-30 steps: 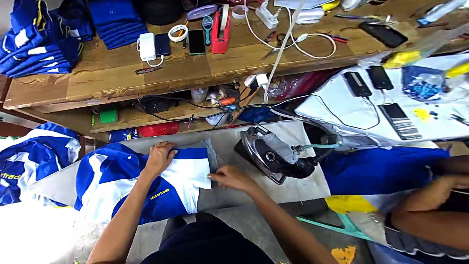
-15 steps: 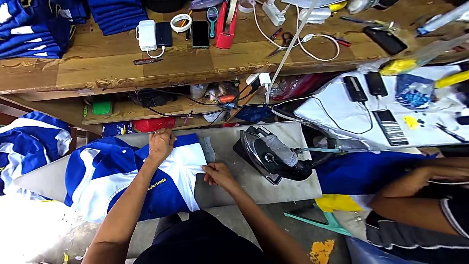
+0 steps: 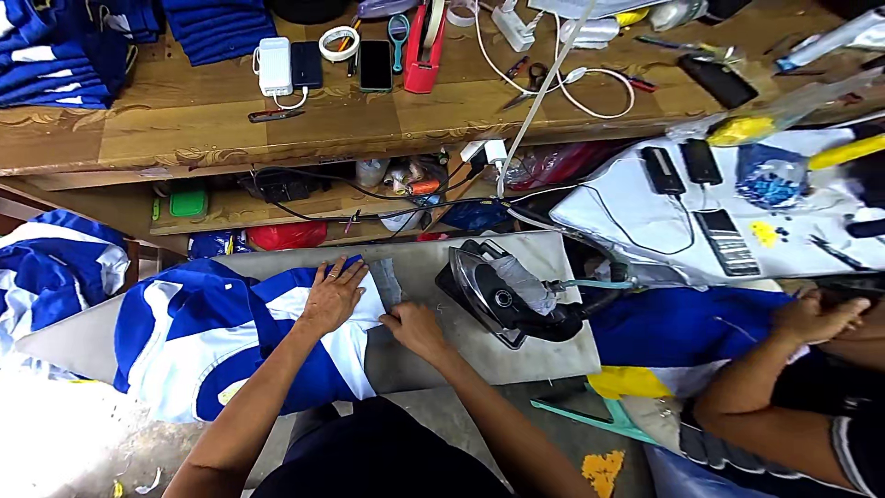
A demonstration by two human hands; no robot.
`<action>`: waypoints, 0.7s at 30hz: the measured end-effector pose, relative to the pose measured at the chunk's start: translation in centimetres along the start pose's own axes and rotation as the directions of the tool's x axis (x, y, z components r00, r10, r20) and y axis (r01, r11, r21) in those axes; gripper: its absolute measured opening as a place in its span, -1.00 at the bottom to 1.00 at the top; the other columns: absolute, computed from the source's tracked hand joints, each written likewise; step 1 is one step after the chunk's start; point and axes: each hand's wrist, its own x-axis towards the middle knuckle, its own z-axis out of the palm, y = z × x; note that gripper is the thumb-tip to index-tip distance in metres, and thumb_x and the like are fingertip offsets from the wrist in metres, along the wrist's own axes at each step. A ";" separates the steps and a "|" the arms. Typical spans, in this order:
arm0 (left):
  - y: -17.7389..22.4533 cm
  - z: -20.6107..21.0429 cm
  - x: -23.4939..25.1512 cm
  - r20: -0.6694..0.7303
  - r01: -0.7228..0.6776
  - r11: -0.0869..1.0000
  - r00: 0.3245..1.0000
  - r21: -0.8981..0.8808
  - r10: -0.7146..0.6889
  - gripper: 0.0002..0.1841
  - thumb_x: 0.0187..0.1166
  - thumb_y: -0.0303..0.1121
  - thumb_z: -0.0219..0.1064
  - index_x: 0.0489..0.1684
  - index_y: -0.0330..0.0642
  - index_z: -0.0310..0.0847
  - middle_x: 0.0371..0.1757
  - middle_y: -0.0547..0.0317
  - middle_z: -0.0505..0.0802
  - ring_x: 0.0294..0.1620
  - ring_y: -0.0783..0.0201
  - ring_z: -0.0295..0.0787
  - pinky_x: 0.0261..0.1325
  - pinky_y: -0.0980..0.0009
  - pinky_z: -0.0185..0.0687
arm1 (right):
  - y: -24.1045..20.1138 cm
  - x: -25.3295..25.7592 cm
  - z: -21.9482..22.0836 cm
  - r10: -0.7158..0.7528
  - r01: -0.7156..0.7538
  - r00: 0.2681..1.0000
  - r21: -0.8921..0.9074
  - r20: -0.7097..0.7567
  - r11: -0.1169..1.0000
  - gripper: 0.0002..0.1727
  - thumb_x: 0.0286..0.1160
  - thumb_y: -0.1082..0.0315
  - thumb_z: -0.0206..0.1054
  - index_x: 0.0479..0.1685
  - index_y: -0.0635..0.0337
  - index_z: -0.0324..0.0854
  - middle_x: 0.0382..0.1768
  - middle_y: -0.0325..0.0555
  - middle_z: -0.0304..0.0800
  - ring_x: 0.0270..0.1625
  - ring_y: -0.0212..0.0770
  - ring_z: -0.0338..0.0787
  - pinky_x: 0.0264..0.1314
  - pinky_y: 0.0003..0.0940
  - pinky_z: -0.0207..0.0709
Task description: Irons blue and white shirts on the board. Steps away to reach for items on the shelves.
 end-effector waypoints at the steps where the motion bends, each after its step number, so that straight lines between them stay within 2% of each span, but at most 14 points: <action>1: 0.0 0.0 0.0 0.015 0.007 1.000 1.000 -0.005 -0.007 -0.42 0.88 0.01 -0.27 0.85 0.20 0.22 0.87 0.40 0.31 0.93 0.03 -0.01 0.83 -0.32 -0.25 | -0.2 -0.9 -0.9 -0.027 0.024 0.999 -0.060 -0.047 0.998 -0.53 0.71 0.01 0.20 -0.07 0.31 0.73 -0.08 0.23 0.82 0.10 0.23 0.80 0.15 0.27 0.56; 3: 0.0 0.0 0.2 0.029 0.015 1.000 0.999 -0.006 -0.014 -0.42 0.88 0.02 -0.27 0.86 0.21 0.21 0.87 0.41 0.31 0.93 0.03 -0.01 0.83 -0.32 -0.26 | 0.5 -2.6 -3.7 -0.141 0.099 0.949 -0.158 -0.283 0.982 -0.57 0.70 0.02 0.21 0.08 0.22 0.76 -0.03 0.16 0.86 0.12 0.18 0.85 0.18 0.24 0.63; 5: 0.0 0.0 0.2 0.032 0.021 1.000 0.999 -0.005 -0.021 -0.42 0.88 0.03 -0.27 0.86 0.21 0.21 0.87 0.40 0.32 0.92 0.03 0.00 0.83 -0.30 -0.25 | 2.9 -3.8 -8.0 -0.249 0.091 0.831 -0.321 -0.498 0.943 -0.49 0.67 -0.05 0.28 0.31 0.15 0.73 0.22 0.18 0.80 0.32 0.25 0.75 0.30 0.31 0.58; 6: 0.1 -0.1 0.2 0.032 0.024 1.000 0.999 -0.010 -0.024 -0.42 0.87 0.03 -0.25 0.85 0.22 0.22 0.86 0.40 0.32 0.92 0.03 0.00 0.83 -0.30 -0.24 | 4.5 -4.2 -10.5 -0.262 0.046 0.806 -0.385 -0.530 0.922 -0.39 0.60 -0.10 0.34 0.43 0.16 0.65 0.36 0.25 0.71 0.43 0.36 0.64 0.32 0.42 0.49; 7: 0.1 -0.2 0.2 0.033 0.027 0.999 0.999 -0.021 -0.026 -0.42 0.87 0.03 -0.23 0.85 0.22 0.23 0.86 0.40 0.33 0.92 0.02 0.01 0.83 -0.30 -0.23 | 6.1 -4.6 -12.7 -0.230 -0.008 0.815 -0.407 -0.532 0.913 -0.27 0.52 -0.16 0.42 0.52 0.18 0.59 0.43 0.34 0.62 0.48 0.47 0.54 0.31 0.52 0.40; 8: 0.2 -0.4 0.3 0.038 0.029 0.999 0.999 -0.040 -0.027 -0.42 0.86 0.03 -0.21 0.83 0.20 0.25 0.86 0.38 0.34 0.91 0.01 0.03 0.82 -0.31 -0.22 | 7.6 -4.7 -14.3 -0.166 -0.060 0.847 -0.401 -0.506 0.914 -0.17 0.45 -0.23 0.45 0.58 0.20 0.53 0.42 0.40 0.61 0.47 0.52 0.52 0.30 0.57 0.34; 9: 0.2 -0.7 0.5 0.051 0.030 0.998 0.998 -0.059 -0.027 -0.42 0.86 0.04 -0.20 0.82 0.19 0.27 0.85 0.36 0.35 0.91 -0.01 0.04 0.81 -0.32 -0.21 | 9.1 -4.4 -15.4 -0.097 -0.093 0.885 -0.377 -0.456 0.922 -0.12 0.44 -0.29 0.43 0.62 0.18 0.49 0.34 0.41 0.66 0.41 0.50 0.58 0.29 0.56 0.35; 11: 0.2 -1.2 0.9 0.067 0.027 0.996 0.998 -0.087 -0.021 -0.43 0.87 0.05 -0.22 0.79 0.18 0.33 0.83 0.33 0.38 0.90 -0.03 0.07 0.80 -0.32 -0.17 | 11.2 -3.2 -16.0 -0.053 -0.050 0.935 -0.281 -0.350 0.959 -0.19 0.56 -0.23 0.36 0.65 0.14 0.39 0.10 0.34 0.78 0.15 0.38 0.79 0.17 0.45 0.56; 12: 0.1 -1.4 1.0 0.072 0.027 0.995 0.997 -0.096 -0.020 -0.44 0.88 0.03 -0.23 0.77 0.17 0.36 0.82 0.32 0.40 0.89 -0.04 0.09 0.80 -0.31 -0.13 | 11.6 -2.8 -15.7 -0.057 -0.015 0.943 -0.214 -0.328 0.977 -0.25 0.63 -0.16 0.33 0.64 0.14 0.36 -0.06 0.31 0.81 -0.02 0.32 0.84 0.08 0.39 0.63; 13: 0.1 -1.5 1.0 0.078 0.029 0.995 0.997 -0.100 -0.021 -0.45 0.88 0.00 -0.23 0.75 0.18 0.38 0.81 0.31 0.42 0.88 -0.05 0.11 0.79 -0.28 -0.09 | 11.7 -2.6 -15.3 -0.057 0.000 0.945 -0.173 -0.323 0.985 -0.28 0.67 -0.13 0.30 0.65 0.14 0.33 -0.15 0.30 0.81 -0.09 0.30 0.84 0.03 0.36 0.64; 16: 0.1 -2.1 1.5 0.105 0.043 0.992 0.994 -0.120 -0.031 -0.48 0.84 -0.08 -0.17 0.71 0.21 0.44 0.78 0.24 0.47 0.83 -0.07 0.16 0.74 -0.23 0.02 | 9.3 -3.5 -14.1 -0.049 0.001 0.950 -0.152 -0.309 0.988 -0.29 0.72 -0.12 0.22 0.75 0.04 0.26 -0.10 0.32 0.81 -0.02 0.34 0.83 0.10 0.41 0.60; 19: -0.1 -3.4 2.0 0.162 0.067 0.984 0.986 -0.166 -0.040 -0.48 0.77 -0.17 -0.12 0.65 0.24 0.53 0.70 0.14 0.53 0.77 -0.09 0.23 0.71 -0.21 0.05 | 4.5 -5.1 -12.8 -0.134 0.081 0.951 -0.196 -0.278 0.977 -0.31 0.67 -0.32 0.13 0.66 -0.17 0.44 -0.12 0.17 0.84 -0.05 0.25 0.83 0.02 0.34 0.61; 21: -0.2 -4.2 2.5 0.218 0.088 0.976 0.975 -0.200 -0.043 -0.48 0.75 -0.19 -0.12 0.62 0.25 0.57 0.68 0.15 0.55 0.75 -0.07 0.25 0.70 -0.22 0.02 | 1.5 -5.5 -12.2 -0.201 0.156 0.950 -0.191 -0.240 0.969 -0.31 0.65 -0.37 0.08 0.59 -0.19 0.53 -0.11 0.10 0.86 -0.03 0.17 0.85 0.05 0.29 0.62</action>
